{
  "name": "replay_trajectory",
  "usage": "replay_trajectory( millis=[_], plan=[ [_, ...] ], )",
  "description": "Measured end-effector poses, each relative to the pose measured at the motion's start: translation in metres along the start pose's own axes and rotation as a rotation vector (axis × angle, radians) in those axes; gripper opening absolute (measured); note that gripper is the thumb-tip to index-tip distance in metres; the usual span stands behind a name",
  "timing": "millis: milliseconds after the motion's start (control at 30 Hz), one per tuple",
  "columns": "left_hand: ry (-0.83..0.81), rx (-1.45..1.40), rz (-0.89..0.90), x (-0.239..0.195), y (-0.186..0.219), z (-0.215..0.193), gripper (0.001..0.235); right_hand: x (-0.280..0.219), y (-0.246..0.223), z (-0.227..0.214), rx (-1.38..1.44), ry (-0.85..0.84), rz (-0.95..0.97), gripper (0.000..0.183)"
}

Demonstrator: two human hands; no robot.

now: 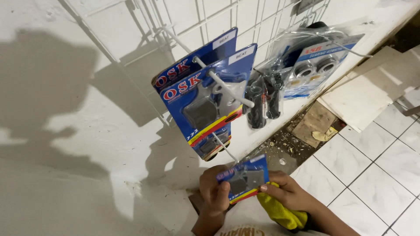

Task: The person wipes a packaged tool with a yellow cloth, cleaning the plastic and cardboard packaging. They then hang the item on a wall display rack and proceed to wipe another similar packaged tool.

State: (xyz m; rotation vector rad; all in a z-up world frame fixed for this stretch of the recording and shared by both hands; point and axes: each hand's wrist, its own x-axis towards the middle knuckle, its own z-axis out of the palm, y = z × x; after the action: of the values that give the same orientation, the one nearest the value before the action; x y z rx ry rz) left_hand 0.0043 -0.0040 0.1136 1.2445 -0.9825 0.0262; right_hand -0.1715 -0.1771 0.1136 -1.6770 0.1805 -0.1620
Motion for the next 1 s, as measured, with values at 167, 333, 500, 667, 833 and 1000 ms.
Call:
replay_trajectory(
  millis=[167, 333, 500, 667, 833, 1000],
  plan=[
    [-0.099, -0.151, 0.089, 0.007, 0.007, -0.002, 0.047, -0.009, 0.022, -0.006, -0.063, 0.028, 0.021, 0.020],
    [-0.096, -0.142, 0.095, 0.003, 0.013, -0.004, 0.044, -0.002, 0.018, -0.008, 0.039, 0.032, 0.085, 0.022],
    [-0.063, -0.025, 0.090, -0.002, 0.005, -0.002, 0.040, 0.005, 0.010, -0.011, -0.004, 0.000, 0.049, 0.023],
    [-0.077, -0.093, 0.088, 0.007, 0.003, -0.003, 0.036, 0.010, 0.017, -0.011, 0.028, 0.014, 0.100, 0.024],
    [-0.082, -0.147, 0.107, 0.016, 0.010, -0.003, 0.034, 0.012, 0.021, -0.013, 0.019, 0.007, 0.098, 0.024],
    [-0.081, -0.102, 0.091, 0.013, 0.003, -0.004, 0.034, 0.016, 0.018, -0.014, 0.071, 0.006, 0.171, 0.025]
  ],
)
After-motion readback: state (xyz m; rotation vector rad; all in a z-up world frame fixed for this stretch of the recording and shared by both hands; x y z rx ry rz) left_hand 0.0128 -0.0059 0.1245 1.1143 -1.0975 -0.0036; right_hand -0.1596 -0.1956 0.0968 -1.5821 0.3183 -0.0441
